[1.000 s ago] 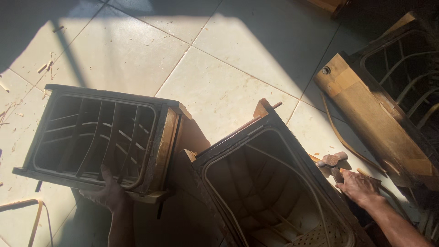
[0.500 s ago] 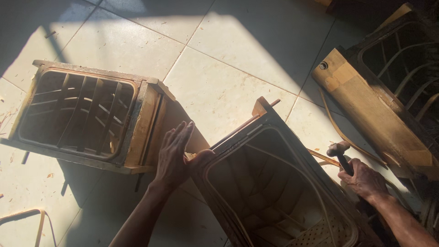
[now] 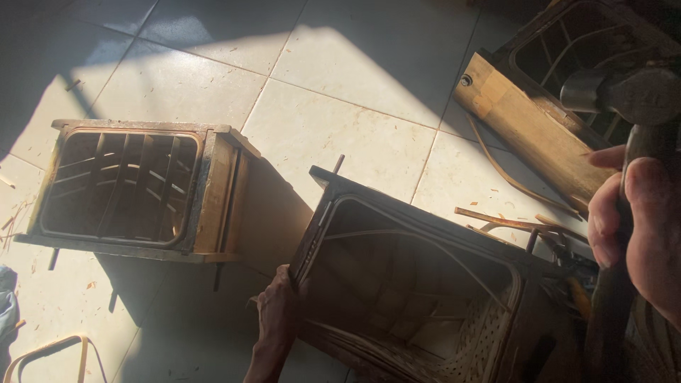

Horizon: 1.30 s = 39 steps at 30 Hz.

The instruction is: The person weaves a basket by inserting thin wooden strips into a mold, using a hammer and pliers to secure and trim the pieces. They repeatedly adjust the strips and tap them into place to form the basket's structure.

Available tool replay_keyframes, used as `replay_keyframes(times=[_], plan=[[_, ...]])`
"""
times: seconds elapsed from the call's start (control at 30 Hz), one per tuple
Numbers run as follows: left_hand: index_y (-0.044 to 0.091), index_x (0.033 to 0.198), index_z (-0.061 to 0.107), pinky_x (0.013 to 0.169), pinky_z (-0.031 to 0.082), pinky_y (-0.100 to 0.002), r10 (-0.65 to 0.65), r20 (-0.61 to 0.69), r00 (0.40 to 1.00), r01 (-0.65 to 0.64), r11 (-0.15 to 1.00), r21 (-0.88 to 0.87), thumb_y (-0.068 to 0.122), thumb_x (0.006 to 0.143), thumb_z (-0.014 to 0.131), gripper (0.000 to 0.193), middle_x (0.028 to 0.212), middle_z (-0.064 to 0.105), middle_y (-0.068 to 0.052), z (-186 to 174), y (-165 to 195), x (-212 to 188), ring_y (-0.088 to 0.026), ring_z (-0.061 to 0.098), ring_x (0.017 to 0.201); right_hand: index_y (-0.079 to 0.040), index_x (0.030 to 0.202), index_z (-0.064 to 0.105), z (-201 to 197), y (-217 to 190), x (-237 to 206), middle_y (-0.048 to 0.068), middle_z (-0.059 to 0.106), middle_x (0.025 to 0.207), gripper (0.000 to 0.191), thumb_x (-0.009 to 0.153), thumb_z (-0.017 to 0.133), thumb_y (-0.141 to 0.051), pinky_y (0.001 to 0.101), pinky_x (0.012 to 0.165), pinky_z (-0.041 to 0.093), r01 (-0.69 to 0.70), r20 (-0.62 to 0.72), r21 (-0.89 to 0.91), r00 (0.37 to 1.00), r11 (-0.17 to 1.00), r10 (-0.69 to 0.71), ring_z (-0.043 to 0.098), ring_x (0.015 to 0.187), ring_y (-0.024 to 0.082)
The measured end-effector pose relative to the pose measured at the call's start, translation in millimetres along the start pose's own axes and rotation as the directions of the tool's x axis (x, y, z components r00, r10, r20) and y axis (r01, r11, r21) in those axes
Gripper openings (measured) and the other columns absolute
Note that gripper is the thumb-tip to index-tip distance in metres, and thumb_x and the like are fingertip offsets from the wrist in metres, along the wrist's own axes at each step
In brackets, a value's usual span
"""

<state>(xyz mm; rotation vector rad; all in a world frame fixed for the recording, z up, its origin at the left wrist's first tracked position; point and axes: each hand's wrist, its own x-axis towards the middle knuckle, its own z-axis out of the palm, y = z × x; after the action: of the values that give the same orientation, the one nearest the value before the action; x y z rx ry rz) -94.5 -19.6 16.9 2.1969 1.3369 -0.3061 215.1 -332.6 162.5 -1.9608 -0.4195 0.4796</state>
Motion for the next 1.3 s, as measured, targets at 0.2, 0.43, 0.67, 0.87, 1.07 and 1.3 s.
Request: replay_keyframes(times=[0.2, 0.43, 0.67, 0.87, 1.07, 1.3], plan=[[0.003, 0.129, 0.039, 0.086, 0.056, -0.053, -0.009, 0.086, 0.996, 0.003, 0.998, 0.070, 0.031, 0.091, 0.071, 0.057, 0.092, 0.073, -0.028, 5, -31, -38, -0.044, 0.072, 0.091, 0.002, 0.107, 0.062, 154, -6, -87, 0.003, 0.037, 0.051, 0.059, 0.103, 0.043, -0.054, 0.0314, 0.033, 0.030, -0.680, 0.478, 0.352, 0.722, 0.643, 0.501, 0.034, 0.033, 0.014], [0.001, 0.110, 0.043, 0.079, 0.060, -0.048, 0.106, 0.248, 0.963, -0.144, 0.980, 0.138, 0.032, 0.093, 0.069, 0.044, 0.084, 0.072, -0.026, 3, -48, -17, -0.041, 0.074, 0.084, -0.005, 0.106, 0.057, 278, 57, -134, -0.004, 0.032, 0.052, 0.051, 0.103, 0.039, -0.053, 0.0305, 0.033, 0.029, -0.762, 0.658, 0.646, 0.584, 0.041, 0.475, 0.028, 0.034, 0.009], [-0.002, 0.108, 0.047, 0.078, 0.060, -0.049, 0.124, 0.183, 0.975, -0.150, 0.980, 0.133, 0.026, 0.092, 0.067, 0.038, 0.079, 0.071, -0.027, 8, -52, -16, -0.042, 0.074, 0.080, -0.003, 0.107, 0.058, 314, 43, -143, -0.005, 0.031, 0.054, 0.046, 0.104, 0.048, -0.048, 0.0286, 0.033, 0.029, -0.815, 0.679, 0.570, 0.540, 0.107, 0.497, 0.031, 0.036, 0.007], [-0.004, 0.110, 0.049, 0.078, 0.061, -0.048, 0.116, 0.177, 0.977, -0.138, 0.984, 0.117, 0.028, 0.091, 0.067, 0.042, 0.075, 0.071, -0.025, 2, -48, -20, -0.042, 0.075, 0.077, -0.002, 0.103, 0.058, 314, 46, -136, -0.006, 0.029, 0.053, 0.055, 0.101, 0.045, -0.056, 0.0282, 0.029, 0.030, -0.819, 0.675, 0.519, 0.568, 0.244, 0.472, 0.031, 0.034, 0.006], [-0.003, 0.129, 0.043, 0.079, 0.058, -0.048, 0.166, 0.069, 0.984, -0.159, 0.983, -0.094, 0.023, 0.090, 0.069, 0.054, 0.091, 0.072, -0.024, -9, -28, -11, -0.038, 0.074, 0.086, 0.002, 0.108, 0.065, 274, 22, -98, -0.004, 0.034, 0.054, 0.057, 0.103, 0.041, -0.050, 0.0292, 0.031, 0.031, -0.540, 0.524, 0.287, 0.780, 0.791, 0.342, 0.032, 0.035, 0.007], [0.001, 0.124, 0.048, 0.082, 0.057, -0.049, 0.150, -0.083, 0.985, -0.164, 0.967, -0.196, 0.017, 0.087, 0.076, 0.050, 0.104, 0.069, -0.021, 10, -17, 18, -0.039, 0.072, 0.093, -0.009, 0.134, 0.055, 257, -18, -11, 0.009, 0.055, 0.054, 0.044, 0.103, 0.044, -0.038, 0.0382, 0.047, 0.043, 0.142, 0.364, -0.255, 0.930, 0.956, -0.041, 0.054, 0.047, 0.018]])
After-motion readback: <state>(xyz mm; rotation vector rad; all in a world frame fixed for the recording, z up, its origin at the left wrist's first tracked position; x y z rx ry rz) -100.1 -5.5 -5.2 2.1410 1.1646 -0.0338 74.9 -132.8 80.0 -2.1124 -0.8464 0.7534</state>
